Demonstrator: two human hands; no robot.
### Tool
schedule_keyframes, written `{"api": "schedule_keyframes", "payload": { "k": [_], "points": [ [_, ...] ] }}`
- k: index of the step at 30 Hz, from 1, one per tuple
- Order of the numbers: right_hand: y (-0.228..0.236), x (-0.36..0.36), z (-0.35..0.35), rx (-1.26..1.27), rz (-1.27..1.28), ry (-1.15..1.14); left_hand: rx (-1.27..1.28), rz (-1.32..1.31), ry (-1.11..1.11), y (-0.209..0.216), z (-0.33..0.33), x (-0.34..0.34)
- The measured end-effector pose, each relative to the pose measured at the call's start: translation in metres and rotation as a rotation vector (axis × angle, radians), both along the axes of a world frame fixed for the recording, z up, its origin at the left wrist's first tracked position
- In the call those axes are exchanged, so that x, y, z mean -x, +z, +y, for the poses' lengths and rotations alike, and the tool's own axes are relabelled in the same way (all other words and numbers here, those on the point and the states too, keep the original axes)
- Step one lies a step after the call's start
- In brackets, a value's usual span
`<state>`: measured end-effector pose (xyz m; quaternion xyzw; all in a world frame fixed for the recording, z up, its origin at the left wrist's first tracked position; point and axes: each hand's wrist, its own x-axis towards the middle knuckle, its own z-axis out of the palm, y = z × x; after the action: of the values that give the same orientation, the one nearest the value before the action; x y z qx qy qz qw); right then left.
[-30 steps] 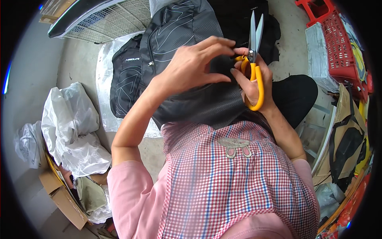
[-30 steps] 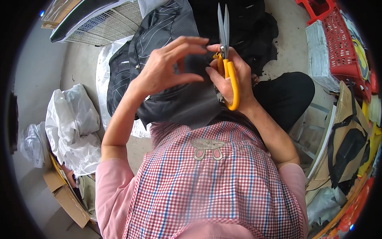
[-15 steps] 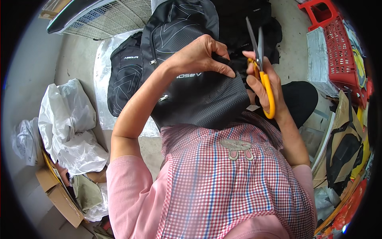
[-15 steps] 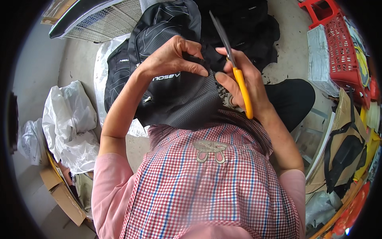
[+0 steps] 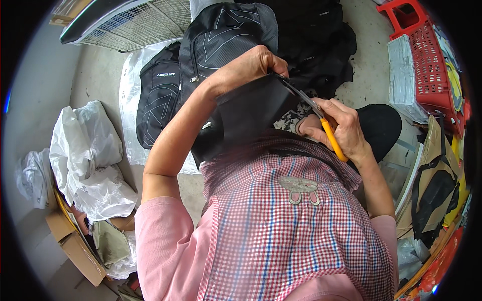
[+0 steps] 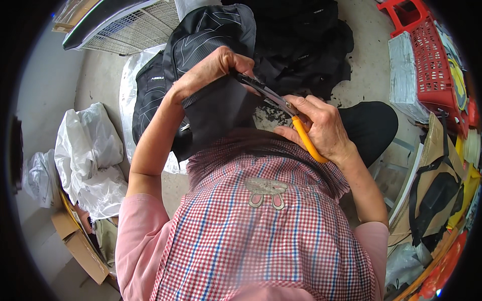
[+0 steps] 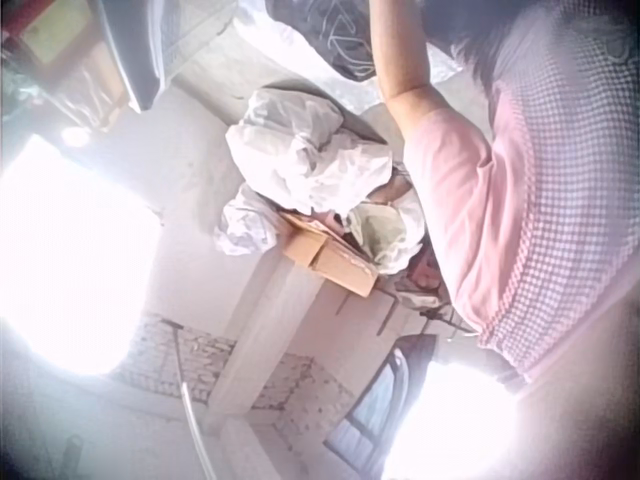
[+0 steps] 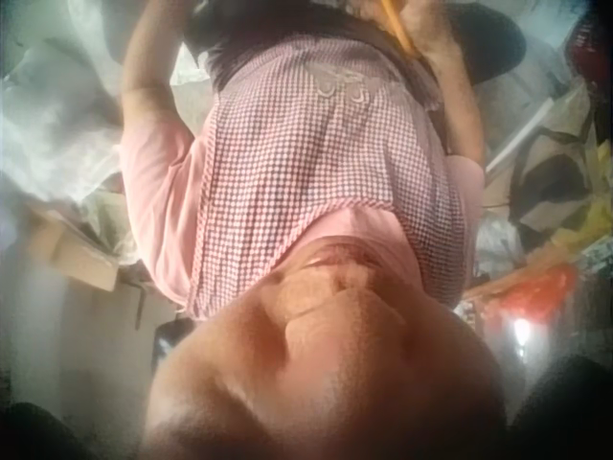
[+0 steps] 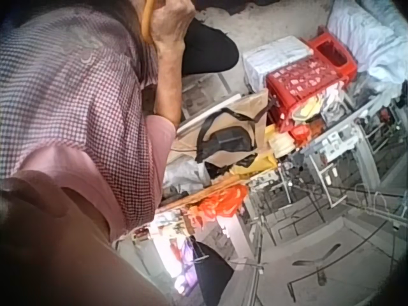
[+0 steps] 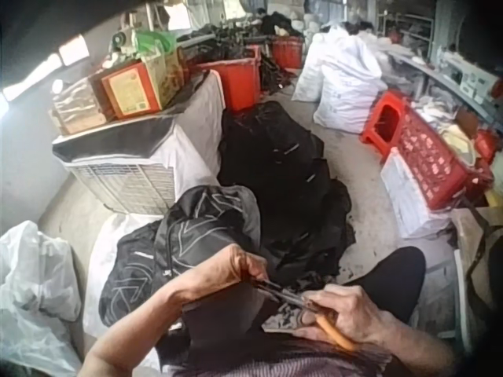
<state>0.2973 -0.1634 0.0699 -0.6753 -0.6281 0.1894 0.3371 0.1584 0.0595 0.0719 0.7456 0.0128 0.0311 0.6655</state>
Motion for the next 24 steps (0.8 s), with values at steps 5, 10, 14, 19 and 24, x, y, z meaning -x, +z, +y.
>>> {"api": "schedule_keyframes", "payload": {
  "k": [5,10,14,19,24],
  "points": [
    [-0.015,-0.004,-0.008,-0.069,0.016,0.043,-0.131,0.025,0.022,0.001,-0.004,0.001],
    [-0.006,0.002,-0.004,-0.012,-0.029,0.018,-0.142,0.060,0.010,0.001,-0.005,0.001],
    [-0.014,0.005,-0.004,-0.048,0.036,0.026,-0.146,0.064,0.009,0.001,-0.007,0.004],
    [-0.030,0.004,-0.010,-0.055,0.116,0.027,-0.154,0.094,-0.011,0.001,-0.007,0.002],
    [-0.033,0.006,-0.013,-0.108,0.126,-0.014,-0.148,0.140,-0.005,-0.001,-0.012,0.001]
  ]
}}
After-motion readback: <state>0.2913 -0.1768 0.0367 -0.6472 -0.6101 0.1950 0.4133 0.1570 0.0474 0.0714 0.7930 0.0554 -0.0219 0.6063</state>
